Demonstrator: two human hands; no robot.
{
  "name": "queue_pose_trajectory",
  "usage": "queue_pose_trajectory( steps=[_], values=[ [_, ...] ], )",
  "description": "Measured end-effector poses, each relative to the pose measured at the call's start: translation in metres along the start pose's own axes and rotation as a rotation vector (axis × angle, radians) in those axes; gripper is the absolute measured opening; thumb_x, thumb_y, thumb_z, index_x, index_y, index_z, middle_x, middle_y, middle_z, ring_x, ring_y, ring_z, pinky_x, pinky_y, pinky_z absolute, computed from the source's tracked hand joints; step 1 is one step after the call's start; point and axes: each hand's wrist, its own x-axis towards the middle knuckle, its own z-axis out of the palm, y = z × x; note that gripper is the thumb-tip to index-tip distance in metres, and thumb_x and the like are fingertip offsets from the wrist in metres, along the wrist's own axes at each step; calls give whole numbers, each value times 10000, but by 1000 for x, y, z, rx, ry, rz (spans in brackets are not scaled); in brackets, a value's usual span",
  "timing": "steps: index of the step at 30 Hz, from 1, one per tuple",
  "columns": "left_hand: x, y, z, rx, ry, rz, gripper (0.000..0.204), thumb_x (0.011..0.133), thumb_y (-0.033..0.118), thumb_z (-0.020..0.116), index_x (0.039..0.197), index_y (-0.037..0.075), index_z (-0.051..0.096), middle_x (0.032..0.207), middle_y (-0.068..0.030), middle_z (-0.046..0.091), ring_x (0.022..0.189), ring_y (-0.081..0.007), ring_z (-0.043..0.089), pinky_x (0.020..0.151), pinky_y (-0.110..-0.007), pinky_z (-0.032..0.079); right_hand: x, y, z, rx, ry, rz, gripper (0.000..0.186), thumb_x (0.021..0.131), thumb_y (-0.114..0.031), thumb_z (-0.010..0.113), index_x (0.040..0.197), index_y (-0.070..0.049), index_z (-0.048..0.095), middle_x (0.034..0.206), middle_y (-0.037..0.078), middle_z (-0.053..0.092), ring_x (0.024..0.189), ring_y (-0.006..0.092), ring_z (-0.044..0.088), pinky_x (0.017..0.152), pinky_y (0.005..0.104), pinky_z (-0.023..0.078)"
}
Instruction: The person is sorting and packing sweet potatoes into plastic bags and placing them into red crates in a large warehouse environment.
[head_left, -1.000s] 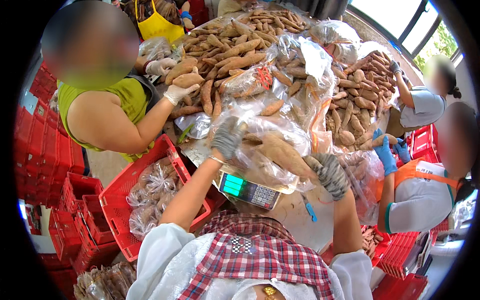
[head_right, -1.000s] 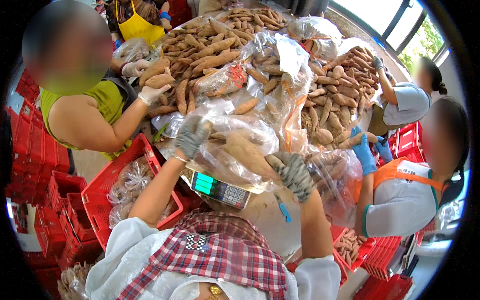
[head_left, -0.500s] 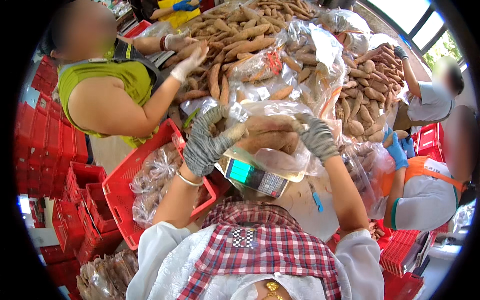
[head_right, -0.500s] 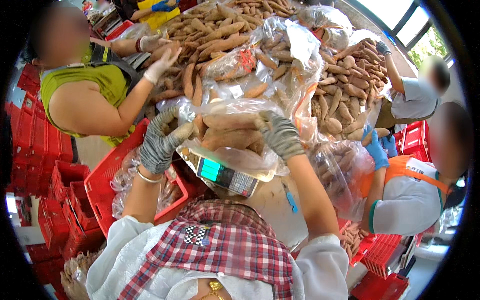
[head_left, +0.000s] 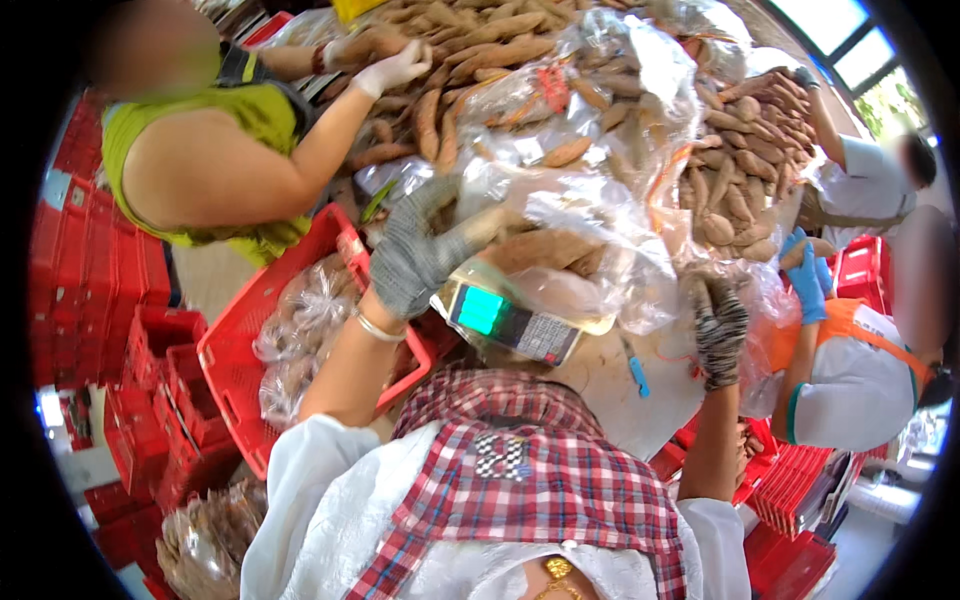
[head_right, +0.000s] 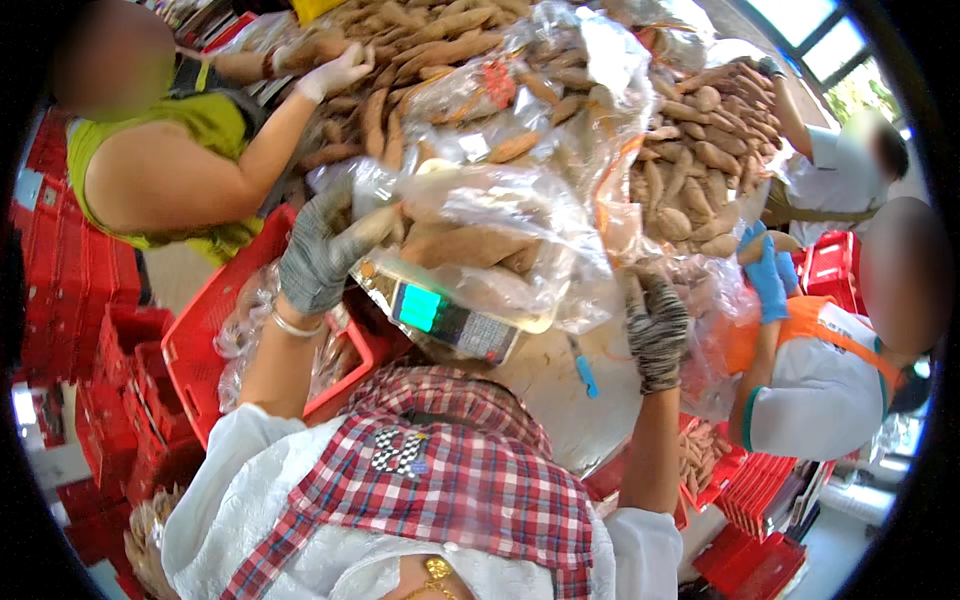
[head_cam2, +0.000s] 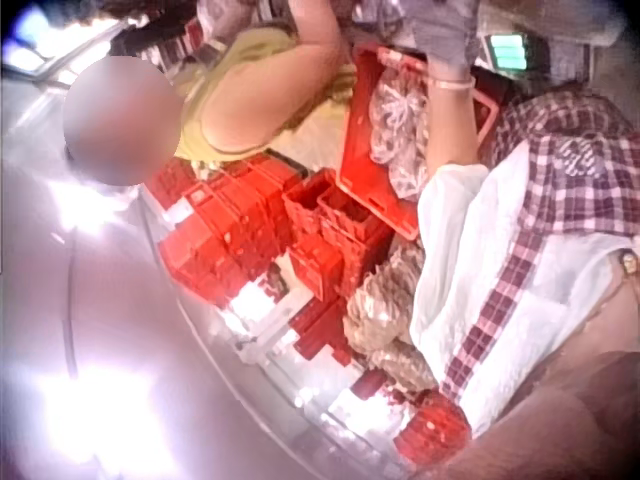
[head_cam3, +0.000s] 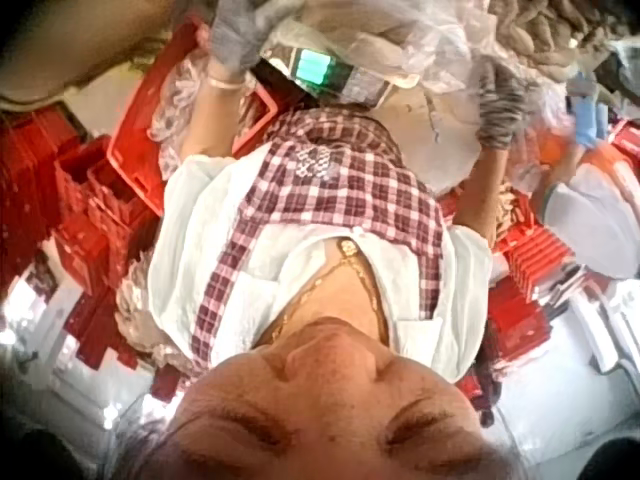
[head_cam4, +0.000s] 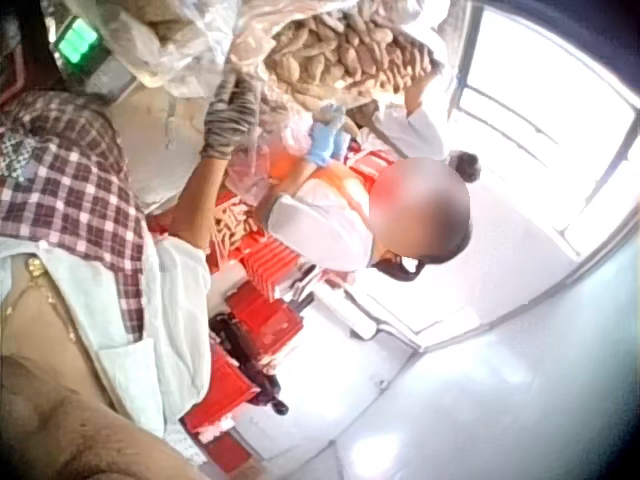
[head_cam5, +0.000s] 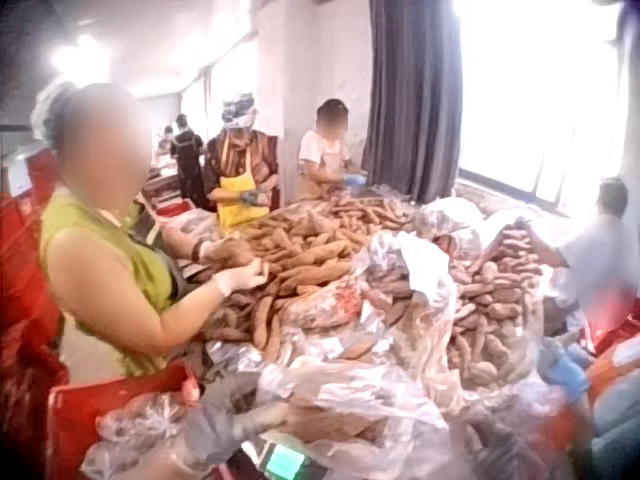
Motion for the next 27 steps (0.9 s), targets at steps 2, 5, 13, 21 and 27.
queue_pose_trajectory(
  steps=[2,5,13,21,27],
  values=[
    [-1,-7,-1,136,68,16,261,792,251,620,938,36,597,773,-2,588,710,-89,532,652,-242,430,1,31,-8,-456,71,-361,152,867,-129,545,935,-19,625,880,143,615,769,237,580,702,313,456],
    [-8,8,2,38,47,-47,384,759,332,634,986,23,602,766,-7,582,697,-97,525,640,-238,426,9,42,3,-314,80,-134,161,859,-129,541,939,-24,633,820,142,616,717,242,576,678,338,458],
    [-16,8,5,81,188,-101,274,762,140,657,988,6,578,918,-46,608,797,-125,571,748,-266,462,83,165,15,-227,146,172,250,816,-206,606,998,-35,627,858,174,641,796,312,609,755,354,476],
    [-33,-4,-25,132,283,169,448,666,88,678,1066,20,488,1000,-89,546,931,-188,532,849,-324,419,178,224,7,-817,34,499,756,656,-330,732,1314,-166,398,1354,109,381,1269,304,323,1030,414,309],
    [-63,-17,-37,-420,-120,228,398,633,159,717,959,4,548,890,-72,584,792,-194,551,695,-323,434,178,233,-2,-742,124,460,665,646,-303,762,1220,-139,470,1213,148,490,1053,305,531,884,391,451]
  ],
)
